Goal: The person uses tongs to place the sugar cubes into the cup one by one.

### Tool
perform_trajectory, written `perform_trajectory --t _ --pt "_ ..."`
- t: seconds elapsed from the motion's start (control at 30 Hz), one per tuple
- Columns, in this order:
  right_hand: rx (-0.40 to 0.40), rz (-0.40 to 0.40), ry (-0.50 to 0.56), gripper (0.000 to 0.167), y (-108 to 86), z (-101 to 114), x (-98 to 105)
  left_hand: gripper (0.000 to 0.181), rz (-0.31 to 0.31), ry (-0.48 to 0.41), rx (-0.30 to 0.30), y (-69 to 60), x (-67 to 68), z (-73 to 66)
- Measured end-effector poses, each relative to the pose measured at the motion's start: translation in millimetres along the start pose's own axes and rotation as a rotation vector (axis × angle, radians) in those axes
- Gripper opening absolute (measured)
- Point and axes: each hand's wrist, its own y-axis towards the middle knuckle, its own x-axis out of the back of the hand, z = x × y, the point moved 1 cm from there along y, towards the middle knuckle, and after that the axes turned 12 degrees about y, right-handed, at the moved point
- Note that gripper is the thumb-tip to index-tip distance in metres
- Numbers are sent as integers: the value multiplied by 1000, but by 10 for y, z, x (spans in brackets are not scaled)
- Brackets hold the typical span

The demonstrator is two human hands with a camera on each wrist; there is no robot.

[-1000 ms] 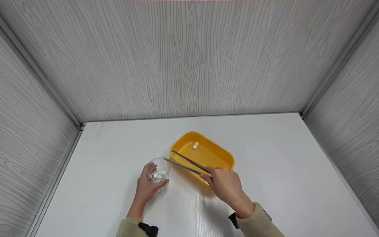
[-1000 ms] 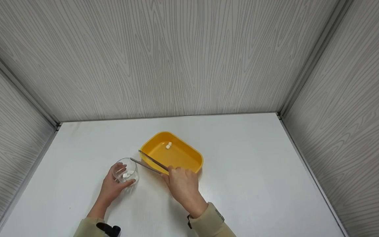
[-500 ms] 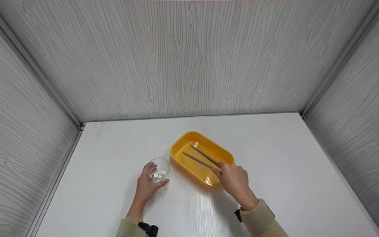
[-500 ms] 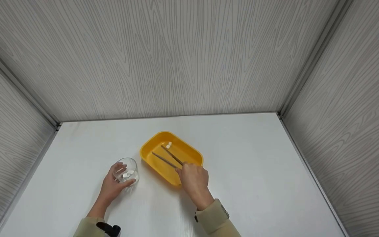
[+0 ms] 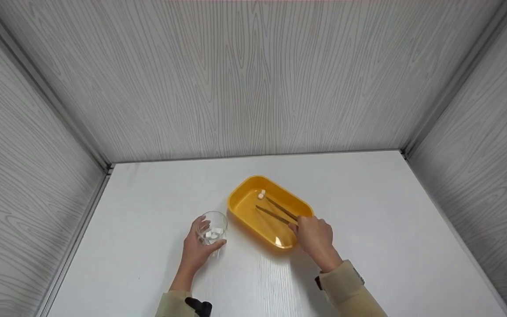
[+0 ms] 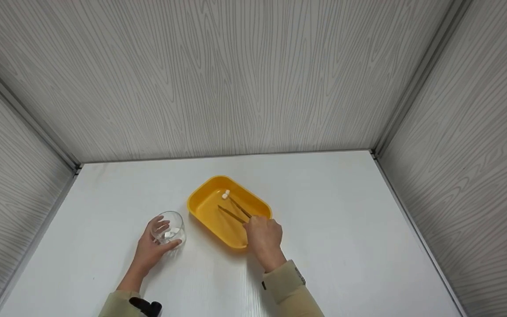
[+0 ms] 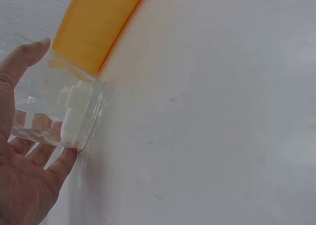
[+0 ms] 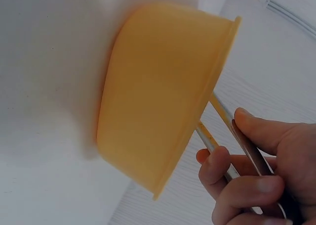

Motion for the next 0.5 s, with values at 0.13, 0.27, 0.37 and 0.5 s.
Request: perform_trajectory --t 0.13,0.27,0.37,0.5 --pt "8 -19 -10 33 39 -14 -38 96 -4 -2 -4 -2 -4 3" --pt "-5 -5 -12 34 77 -9 -57 96 0 -36 -16 1 -3 21" --pt "-13 9 -9 35 106 1 -61 95 3 -55 -27 4 -4 31" --pt "-10 0 -5 34 144 9 -72 94 4 -41 -25 8 -8 35"
